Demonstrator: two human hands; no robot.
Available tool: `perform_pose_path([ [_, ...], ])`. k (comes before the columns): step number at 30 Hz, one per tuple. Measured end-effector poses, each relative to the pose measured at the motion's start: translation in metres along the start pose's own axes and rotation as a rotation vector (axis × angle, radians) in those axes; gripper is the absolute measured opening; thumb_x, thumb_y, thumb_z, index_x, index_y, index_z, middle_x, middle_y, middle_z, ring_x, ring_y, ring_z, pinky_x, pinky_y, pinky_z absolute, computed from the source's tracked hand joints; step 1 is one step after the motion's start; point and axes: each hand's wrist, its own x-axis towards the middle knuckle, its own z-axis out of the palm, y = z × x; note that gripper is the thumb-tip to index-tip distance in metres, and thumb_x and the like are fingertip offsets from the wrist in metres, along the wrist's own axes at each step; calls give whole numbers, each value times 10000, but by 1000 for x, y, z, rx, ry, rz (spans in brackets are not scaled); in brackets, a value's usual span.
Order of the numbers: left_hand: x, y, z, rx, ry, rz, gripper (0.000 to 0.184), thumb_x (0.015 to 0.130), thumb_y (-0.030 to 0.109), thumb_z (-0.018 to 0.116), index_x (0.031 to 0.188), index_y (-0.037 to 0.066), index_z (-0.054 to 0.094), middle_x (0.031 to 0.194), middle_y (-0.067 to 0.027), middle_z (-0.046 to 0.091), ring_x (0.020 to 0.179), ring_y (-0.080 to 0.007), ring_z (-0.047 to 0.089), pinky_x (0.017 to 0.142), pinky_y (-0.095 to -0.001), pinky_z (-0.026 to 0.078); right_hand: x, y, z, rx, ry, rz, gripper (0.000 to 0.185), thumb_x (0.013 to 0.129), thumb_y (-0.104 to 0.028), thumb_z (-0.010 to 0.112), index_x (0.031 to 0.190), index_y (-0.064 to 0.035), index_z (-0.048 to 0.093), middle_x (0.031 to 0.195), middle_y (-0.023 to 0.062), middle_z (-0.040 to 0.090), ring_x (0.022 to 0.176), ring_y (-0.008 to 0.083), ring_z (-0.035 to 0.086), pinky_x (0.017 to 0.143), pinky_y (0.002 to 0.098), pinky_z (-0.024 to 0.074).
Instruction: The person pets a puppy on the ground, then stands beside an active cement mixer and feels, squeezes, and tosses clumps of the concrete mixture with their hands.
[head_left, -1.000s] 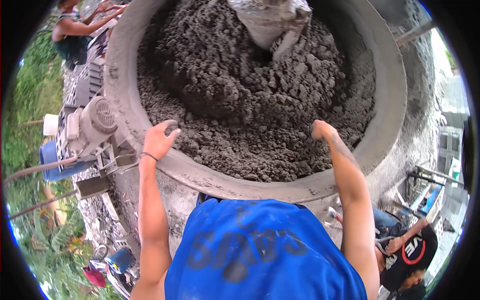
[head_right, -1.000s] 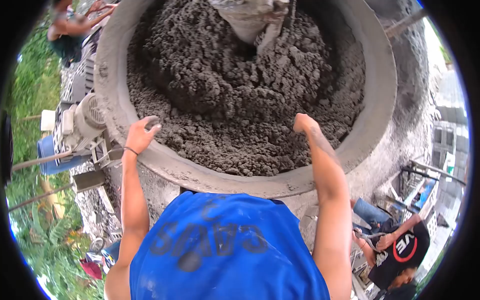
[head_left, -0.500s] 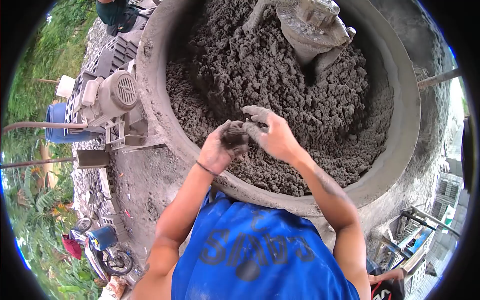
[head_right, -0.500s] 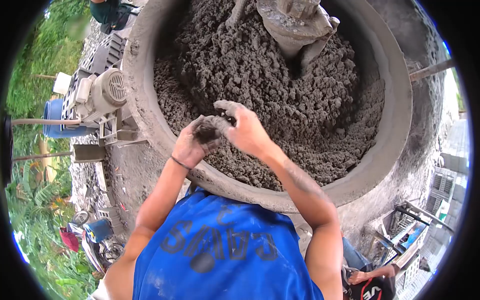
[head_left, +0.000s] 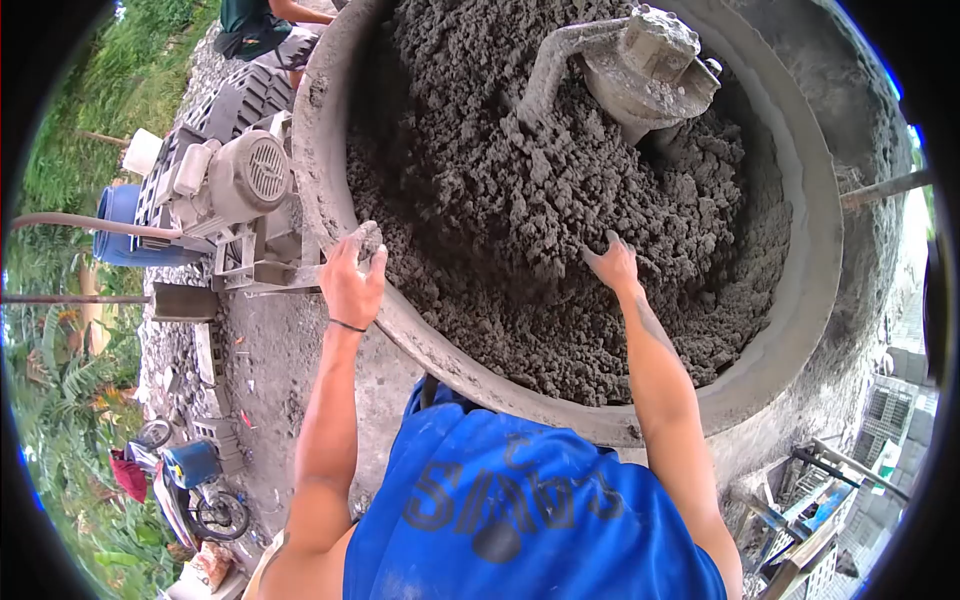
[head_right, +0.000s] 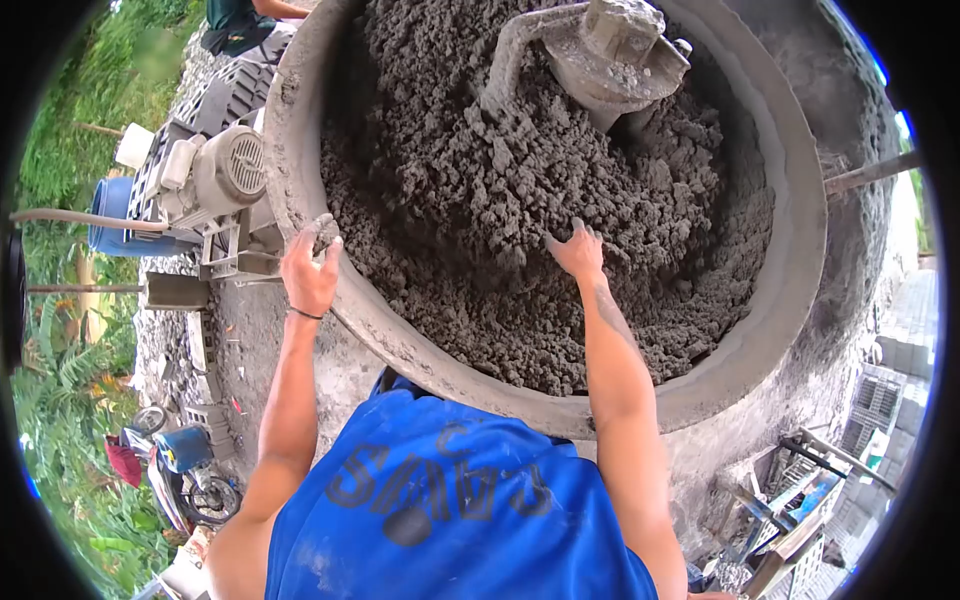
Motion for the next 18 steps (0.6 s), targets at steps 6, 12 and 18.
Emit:
perform_pose_path([
  [6,-1,-3,4,-33,55,-1,353,834,154,648,1157,11,635,1112,-178,662,1047,-341,620,932,-395,468,22,4,-16,-56,-205,139,922,712,-579,663,1313,95,479,1293,263,553,1227,365,516,1020,403,425],
  [12,1,-10,9,-19,109,23,334,814,127,653,1136,41,646,1070,-151,673,1001,-326,636,875,-395,494,8,32,-21,86,-216,259,838,676,-579,711,1124,120,603,1181,268,619,1116,359,600,949,415,473],
  [18,1,-12,6,-22,123,54,332,813,131,655,1131,37,649,1063,-151,674,988,-329,640,867,-391,498,12,93,13,272,-251,344,660,683,-416,765,1045,119,627,1034,220,672,961,314,638,852,403,498],
])
